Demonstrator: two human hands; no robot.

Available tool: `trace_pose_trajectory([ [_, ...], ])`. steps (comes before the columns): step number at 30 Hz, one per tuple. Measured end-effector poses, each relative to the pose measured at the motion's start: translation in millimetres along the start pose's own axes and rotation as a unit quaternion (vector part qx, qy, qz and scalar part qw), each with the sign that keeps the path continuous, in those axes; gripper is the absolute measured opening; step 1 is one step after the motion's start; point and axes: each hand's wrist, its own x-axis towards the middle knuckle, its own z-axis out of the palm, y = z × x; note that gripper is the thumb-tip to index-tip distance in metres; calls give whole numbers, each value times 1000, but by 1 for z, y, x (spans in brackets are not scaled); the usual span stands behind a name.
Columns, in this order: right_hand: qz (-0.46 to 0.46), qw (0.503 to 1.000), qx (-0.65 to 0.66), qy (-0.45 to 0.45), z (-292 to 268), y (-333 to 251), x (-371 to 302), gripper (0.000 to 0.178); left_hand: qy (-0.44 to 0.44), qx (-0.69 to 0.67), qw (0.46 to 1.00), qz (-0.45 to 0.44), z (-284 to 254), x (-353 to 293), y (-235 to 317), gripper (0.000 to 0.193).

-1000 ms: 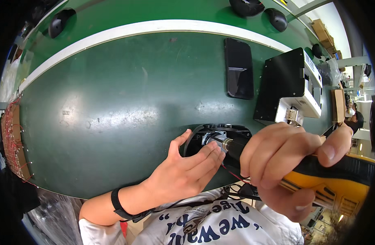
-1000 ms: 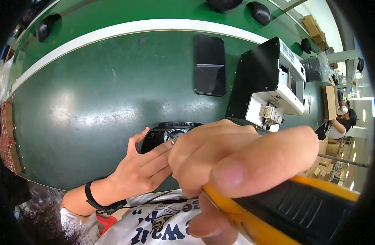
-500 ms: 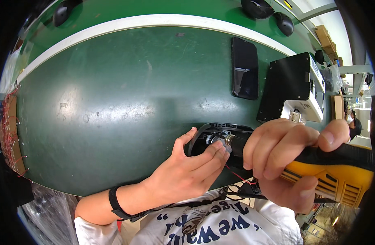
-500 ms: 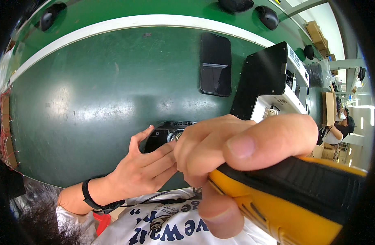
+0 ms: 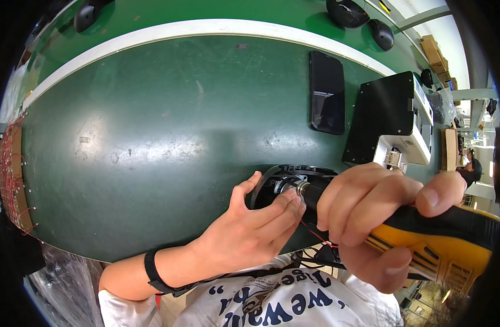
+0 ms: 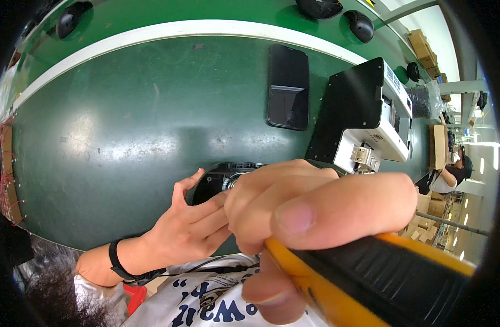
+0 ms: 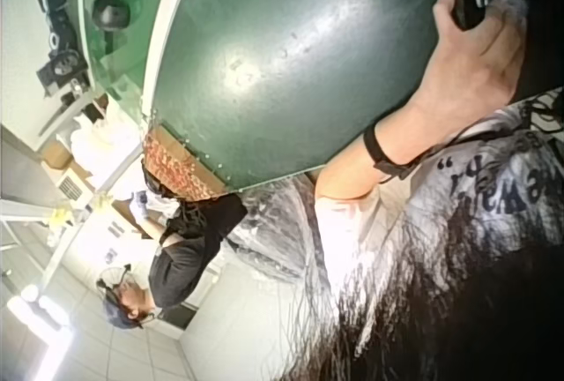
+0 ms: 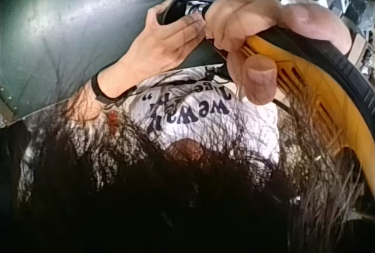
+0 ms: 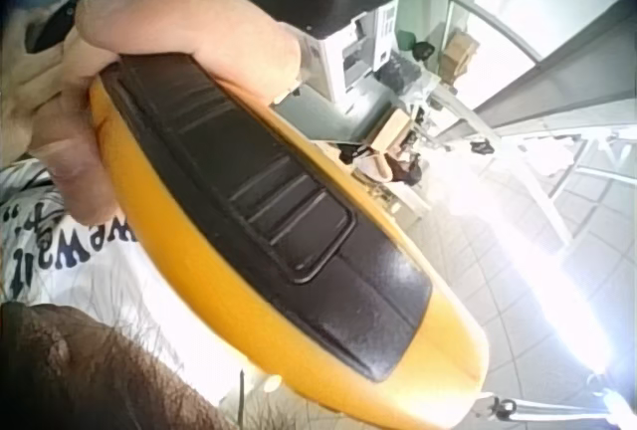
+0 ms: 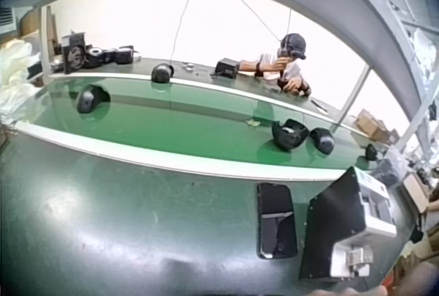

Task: Assembling and testing internal components of an electronic housing using an electric screwdriver.

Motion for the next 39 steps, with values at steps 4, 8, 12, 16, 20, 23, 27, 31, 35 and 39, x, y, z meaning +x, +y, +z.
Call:
trace_pose_trajectory([
  [4,0,1000,-10,-16,-2,-2,1,47,1,-13,1000,-1,0,0,-1,31],
  [8,12,1000,-19,-16,-2,-7,-5,47,-11,-23,1000,-15,-4,0,-1,29],
  [12,23,999,-34,-12,-2,-2,-2,47,-10,-31,999,-17,-2,0,-1,28],
  [16,33,998,-48,-8,-1,-6,-4,47,-6,-39,999,-15,-3,-1,0,27],
  [20,43,997,-62,-3,-5,-1,1,47,-3,-64,997,-34,-2,2,1,26],
  [23,56,996,-67,-2,-3,0,1,47,-4,-40,999,-35,-3,1,2,25],
  [27,70,994,-78,-1,5,4,5,47,-3,-53,998,-43,-4,1,2,24],
  [31,81,993,-87,-2,5,1,0,47,-1,-74,996,-40,-3,-1,1,23],
  [35,92,992,-91,-7,2,2,2,48,9,-74,997,-37,-1,-5,0,25],
  [39,99,992,-74,4,0,2,0,48,12,-49,998,-44,-3,-1,1,27],
])
